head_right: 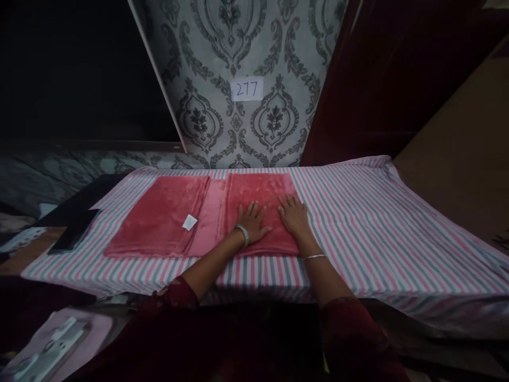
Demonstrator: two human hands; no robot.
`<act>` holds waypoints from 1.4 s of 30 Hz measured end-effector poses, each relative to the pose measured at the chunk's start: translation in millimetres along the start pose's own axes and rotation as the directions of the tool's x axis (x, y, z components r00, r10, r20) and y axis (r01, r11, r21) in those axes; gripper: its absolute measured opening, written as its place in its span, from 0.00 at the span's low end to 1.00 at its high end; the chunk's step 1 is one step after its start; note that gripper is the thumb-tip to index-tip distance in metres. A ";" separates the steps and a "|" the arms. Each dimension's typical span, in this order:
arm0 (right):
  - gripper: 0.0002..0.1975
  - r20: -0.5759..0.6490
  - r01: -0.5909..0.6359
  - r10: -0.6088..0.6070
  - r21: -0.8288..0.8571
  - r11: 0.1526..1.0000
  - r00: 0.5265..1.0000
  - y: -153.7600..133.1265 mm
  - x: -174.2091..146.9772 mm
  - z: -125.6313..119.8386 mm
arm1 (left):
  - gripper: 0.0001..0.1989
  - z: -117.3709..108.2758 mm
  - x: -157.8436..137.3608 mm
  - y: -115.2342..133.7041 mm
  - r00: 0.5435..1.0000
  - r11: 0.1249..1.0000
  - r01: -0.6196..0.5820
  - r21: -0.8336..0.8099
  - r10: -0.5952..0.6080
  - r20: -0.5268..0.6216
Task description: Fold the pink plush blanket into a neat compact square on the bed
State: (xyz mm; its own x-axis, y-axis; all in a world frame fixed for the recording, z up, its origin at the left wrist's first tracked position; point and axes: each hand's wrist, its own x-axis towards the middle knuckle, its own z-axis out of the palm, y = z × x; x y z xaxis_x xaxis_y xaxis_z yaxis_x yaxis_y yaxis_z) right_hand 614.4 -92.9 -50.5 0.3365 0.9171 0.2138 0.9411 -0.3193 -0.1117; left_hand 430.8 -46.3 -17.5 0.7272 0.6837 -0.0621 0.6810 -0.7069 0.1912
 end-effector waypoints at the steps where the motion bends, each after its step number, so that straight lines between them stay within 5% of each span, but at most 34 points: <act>1: 0.27 0.002 -0.005 0.005 0.002 1.000 1.000 -0.4 0.3 -0.7 | 0.39 -3.0 -3.1 -9.2 1.000 1.000 0.024 0.011 -0.024 0.003; 8: 0.28 0.016 -0.016 0.015 0.031 0.999 1.000 -2.7 -2.8 -8.4 | 0.36 -12.1 -31.3 -67.2 1.000 0.994 0.015 0.105 -0.013 -0.026; 15: 0.27 0.043 -0.029 0.027 0.055 0.998 0.999 -3.1 -0.2 -13.0 | 0.32 -16.4 -39.8 -79.9 0.999 0.998 0.019 0.065 -0.016 -0.049; 21: 0.30 0.086 -0.081 0.068 0.161 0.984 0.994 7.7 4.8 -14.7 | 0.17 -20.4 -69.5 -80.2 0.900 0.952 0.240 -0.191 -0.292 -0.324; 26: 0.34 0.057 -0.151 0.142 0.223 0.963 0.988 23.9 -16.3 -8.9 | 0.10 -21.0 -83.2 -80.7 0.901 0.863 0.324 -0.388 -0.407 -0.151; 33: 0.32 0.044 -0.245 0.241 0.158 0.956 0.969 26.6 -53.7 -15.8 | 0.11 -12.3 -76.7 -76.1 0.875 0.846 0.323 -0.425 -0.438 -0.206; 42: 0.30 -0.100 -0.226 0.250 0.207 0.952 0.963 27.1 -73.2 -6.8 | 0.13 -10.7 -71.1 -96.2 0.911 0.768 0.233 -0.597 -0.388 -0.143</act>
State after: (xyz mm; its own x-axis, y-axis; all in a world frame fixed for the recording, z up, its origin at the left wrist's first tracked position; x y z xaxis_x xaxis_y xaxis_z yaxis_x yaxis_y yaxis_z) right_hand 615.5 -170.3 -62.6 0.5628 0.7795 0.2750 0.8129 -0.4615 -0.3552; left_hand 312.7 -25.0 -21.0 0.3859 0.9225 0.0097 0.6401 -0.2753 0.7173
